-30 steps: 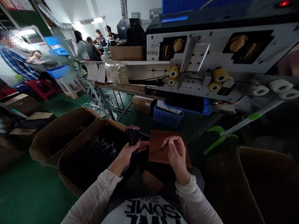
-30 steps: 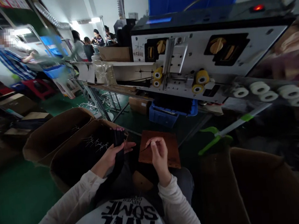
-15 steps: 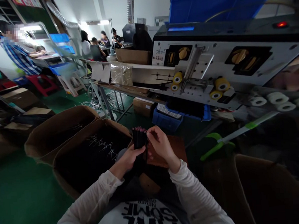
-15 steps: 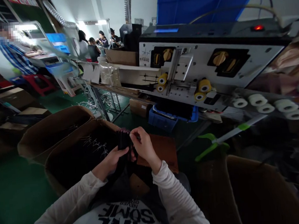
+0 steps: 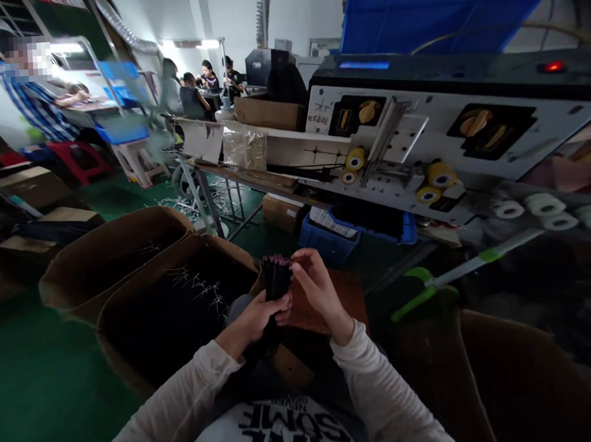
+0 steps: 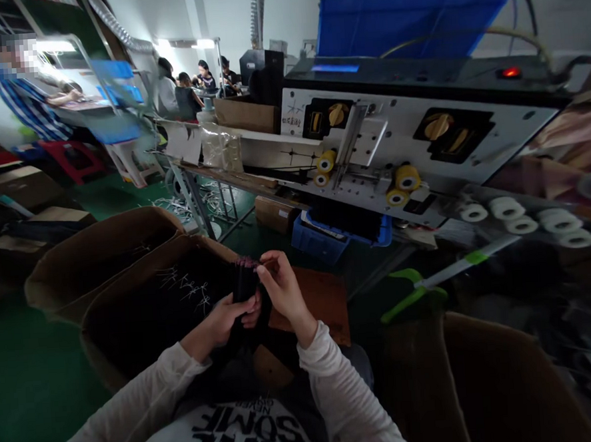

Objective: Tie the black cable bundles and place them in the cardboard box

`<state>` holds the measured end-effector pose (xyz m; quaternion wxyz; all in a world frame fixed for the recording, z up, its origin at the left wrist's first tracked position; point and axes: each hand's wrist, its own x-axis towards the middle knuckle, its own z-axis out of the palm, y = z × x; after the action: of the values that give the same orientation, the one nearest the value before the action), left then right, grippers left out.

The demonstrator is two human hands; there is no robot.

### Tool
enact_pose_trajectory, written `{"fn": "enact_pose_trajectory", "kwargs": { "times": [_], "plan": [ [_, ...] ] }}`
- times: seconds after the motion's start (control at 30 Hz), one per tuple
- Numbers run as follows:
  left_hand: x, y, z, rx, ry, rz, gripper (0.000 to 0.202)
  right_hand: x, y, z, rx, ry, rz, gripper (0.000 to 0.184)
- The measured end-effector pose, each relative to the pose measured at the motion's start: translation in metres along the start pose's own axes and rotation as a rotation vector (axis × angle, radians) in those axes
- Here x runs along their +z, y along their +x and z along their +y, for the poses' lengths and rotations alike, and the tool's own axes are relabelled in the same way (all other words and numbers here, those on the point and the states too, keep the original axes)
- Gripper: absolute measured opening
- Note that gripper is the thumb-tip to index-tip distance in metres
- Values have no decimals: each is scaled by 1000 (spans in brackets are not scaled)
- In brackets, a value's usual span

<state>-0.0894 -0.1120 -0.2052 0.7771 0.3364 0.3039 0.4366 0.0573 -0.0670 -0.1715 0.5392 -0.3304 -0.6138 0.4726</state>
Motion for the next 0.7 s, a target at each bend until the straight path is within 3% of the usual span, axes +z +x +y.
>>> {"fn": "enact_pose_trajectory", "kwargs": {
  "times": [0.13,0.3,0.4,0.5,0.57,0.7],
  "plan": [
    [-1,-5,2,-7,63,-52,27,-6,1,0,93,214,-361,66],
    [5,-12,6,-28,128,-177,30,8,9,-9,248,290,-695,57],
    [9,-20,22,12,138,-163,30,27,18,-21,184,231,-715,37],
    [4,-32,56,183,190,-30,29,54,35,-47,78,100,-706,30],
    [-7,-43,85,272,290,-2,28,78,51,-74,-24,34,-736,27],
    [-48,-66,134,247,455,-100,30,130,96,-133,-267,18,-651,37]
  ]
}}
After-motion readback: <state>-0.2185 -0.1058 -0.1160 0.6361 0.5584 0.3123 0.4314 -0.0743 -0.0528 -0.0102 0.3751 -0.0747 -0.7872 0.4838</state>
